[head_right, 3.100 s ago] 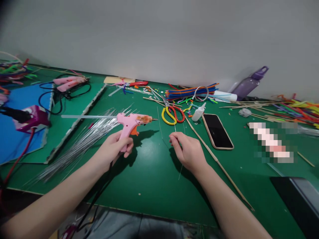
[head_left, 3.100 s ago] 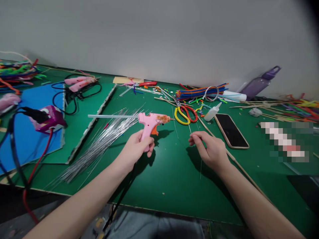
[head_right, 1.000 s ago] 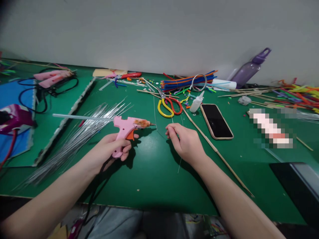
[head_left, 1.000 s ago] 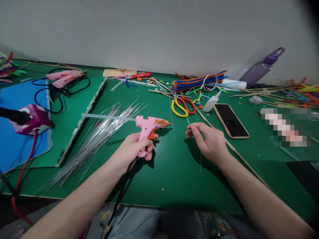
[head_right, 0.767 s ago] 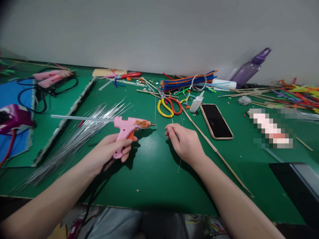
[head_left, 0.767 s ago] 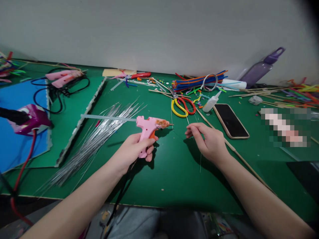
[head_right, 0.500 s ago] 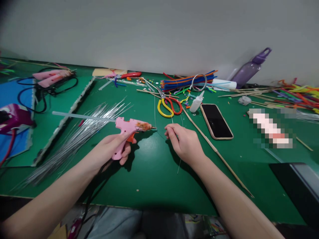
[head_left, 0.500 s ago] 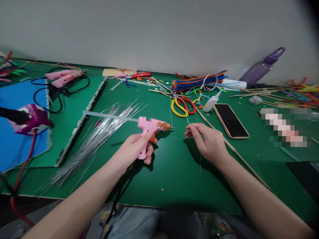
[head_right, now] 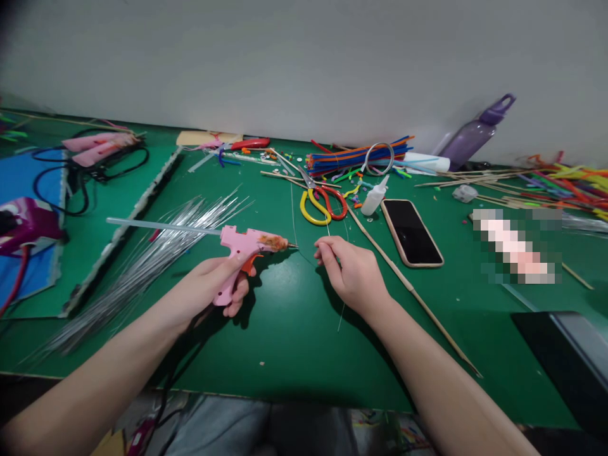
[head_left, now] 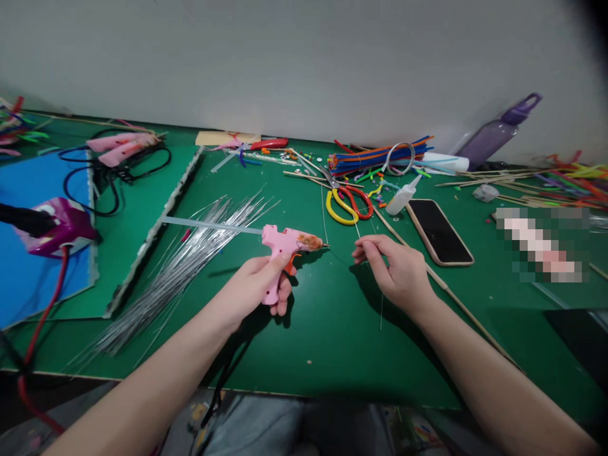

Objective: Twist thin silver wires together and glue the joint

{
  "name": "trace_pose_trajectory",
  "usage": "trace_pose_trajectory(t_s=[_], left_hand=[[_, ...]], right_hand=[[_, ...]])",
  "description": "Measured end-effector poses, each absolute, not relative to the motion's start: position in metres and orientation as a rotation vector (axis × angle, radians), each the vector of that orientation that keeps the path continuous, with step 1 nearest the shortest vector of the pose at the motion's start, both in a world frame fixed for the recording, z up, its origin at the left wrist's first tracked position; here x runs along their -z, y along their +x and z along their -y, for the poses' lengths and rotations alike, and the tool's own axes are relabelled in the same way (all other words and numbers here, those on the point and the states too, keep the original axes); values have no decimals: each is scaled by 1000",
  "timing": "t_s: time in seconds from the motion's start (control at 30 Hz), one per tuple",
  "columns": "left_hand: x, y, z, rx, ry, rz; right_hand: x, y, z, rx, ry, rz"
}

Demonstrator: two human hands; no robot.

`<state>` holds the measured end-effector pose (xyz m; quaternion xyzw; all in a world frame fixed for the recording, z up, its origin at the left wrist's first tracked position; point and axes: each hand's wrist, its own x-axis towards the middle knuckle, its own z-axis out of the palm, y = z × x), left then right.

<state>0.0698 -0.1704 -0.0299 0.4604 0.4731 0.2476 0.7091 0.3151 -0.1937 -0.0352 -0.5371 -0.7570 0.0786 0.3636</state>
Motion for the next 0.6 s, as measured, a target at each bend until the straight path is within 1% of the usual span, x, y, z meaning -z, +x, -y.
trace_pose_trajectory(t_s=[0.6], left_hand=[[27, 72, 172, -528, 1057, -1098]], right_hand=[[34, 315, 195, -215, -1389, 1953]])
